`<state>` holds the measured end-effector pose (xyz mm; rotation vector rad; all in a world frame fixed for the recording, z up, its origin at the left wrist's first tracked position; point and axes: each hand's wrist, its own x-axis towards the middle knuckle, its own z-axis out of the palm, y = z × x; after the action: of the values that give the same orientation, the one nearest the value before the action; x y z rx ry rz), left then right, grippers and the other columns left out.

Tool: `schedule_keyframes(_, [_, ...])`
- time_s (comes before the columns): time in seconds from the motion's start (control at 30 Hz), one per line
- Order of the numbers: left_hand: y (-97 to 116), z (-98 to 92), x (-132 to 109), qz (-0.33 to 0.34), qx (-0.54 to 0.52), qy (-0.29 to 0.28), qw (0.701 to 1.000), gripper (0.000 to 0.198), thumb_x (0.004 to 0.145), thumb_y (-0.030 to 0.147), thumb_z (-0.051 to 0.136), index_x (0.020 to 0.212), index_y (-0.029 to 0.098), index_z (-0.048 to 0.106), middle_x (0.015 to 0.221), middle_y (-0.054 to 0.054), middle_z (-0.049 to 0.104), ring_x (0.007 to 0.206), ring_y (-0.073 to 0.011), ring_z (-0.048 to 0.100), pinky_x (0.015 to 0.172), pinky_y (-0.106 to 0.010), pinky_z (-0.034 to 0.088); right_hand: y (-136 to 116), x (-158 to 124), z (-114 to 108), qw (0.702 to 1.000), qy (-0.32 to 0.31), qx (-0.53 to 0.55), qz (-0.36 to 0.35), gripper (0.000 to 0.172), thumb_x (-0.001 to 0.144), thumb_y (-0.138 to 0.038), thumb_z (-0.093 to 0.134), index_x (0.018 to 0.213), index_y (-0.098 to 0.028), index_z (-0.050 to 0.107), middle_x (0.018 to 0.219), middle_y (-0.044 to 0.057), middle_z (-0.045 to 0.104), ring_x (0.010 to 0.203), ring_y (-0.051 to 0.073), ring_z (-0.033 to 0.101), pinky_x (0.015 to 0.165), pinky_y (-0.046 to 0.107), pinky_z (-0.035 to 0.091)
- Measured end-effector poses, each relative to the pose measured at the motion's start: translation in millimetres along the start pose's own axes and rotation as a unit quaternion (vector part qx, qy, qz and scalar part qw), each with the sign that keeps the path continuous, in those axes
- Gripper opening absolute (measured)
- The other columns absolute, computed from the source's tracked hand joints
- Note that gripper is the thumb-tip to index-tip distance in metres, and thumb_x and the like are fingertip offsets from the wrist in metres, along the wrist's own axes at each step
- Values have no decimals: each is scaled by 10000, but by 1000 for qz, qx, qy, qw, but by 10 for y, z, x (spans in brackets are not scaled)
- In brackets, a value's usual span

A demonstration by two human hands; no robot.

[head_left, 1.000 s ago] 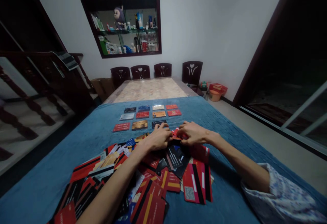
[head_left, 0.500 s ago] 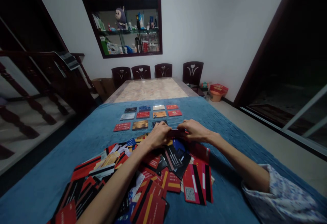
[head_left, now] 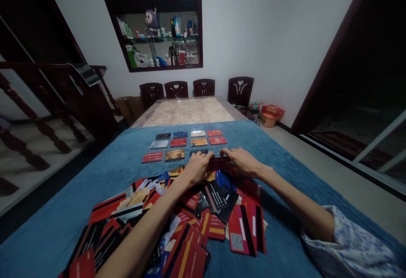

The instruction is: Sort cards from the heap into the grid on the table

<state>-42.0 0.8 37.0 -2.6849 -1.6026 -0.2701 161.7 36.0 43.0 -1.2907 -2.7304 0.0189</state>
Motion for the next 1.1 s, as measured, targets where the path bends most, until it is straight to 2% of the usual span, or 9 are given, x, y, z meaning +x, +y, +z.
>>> schedule_keyframes(0.23, [-13,21,-9,-15,11,5,1000,435,805,71,475,1226,183,465,1057,-94,685,963,-249,591,856,-371,455,-12,-8,25,1000,18,20,8,358,826,-124,459,1175,-186,505,987,121,724,876,234,655,733,316,373])
schedule_keyframes(0.4, [-51,69,5,-28,-5,32,999,398,824,63,451,1198,192,494,952,-75,689,912,-245,618,817,-351,450,7,-3,49,998,38,50,-9,379,821,-121,467,1185,-218,501,1010,94,724,917,223,659,752,314,393])
schedule_keyframes(0.57, [-46,52,1,-48,-22,59,997,412,838,57,432,1219,196,506,998,-77,686,928,-236,618,839,-346,438,-2,8,69,996,56,65,0,376,849,-141,465,1220,-201,490,1109,121,704,1017,244,646,819,352,399])
schedule_keyframes(0.73, [-31,26,-12,-61,-18,78,995,404,866,73,409,1238,195,507,996,-80,683,943,-239,606,841,-352,420,-17,5,73,994,71,82,-9,463,821,-173,525,1278,-195,457,1179,133,680,1083,256,623,859,372,398])
schedule_keyframes(0.9, [-5,-3,-14,-74,-23,79,994,369,887,79,410,1223,201,504,1018,-76,683,959,-239,597,847,-359,406,16,11,128,992,101,67,-25,497,808,-251,585,1287,-184,469,1206,160,659,1106,283,609,864,402,407])
schedule_keyframes(1.1, [22,-64,-11,-62,-4,63,996,374,849,96,478,1212,187,481,1126,-105,628,1072,-261,546,886,-392,406,85,20,201,988,146,2,-40,512,801,-207,578,1302,-194,474,1229,157,623,1113,287,581,857,398,425])
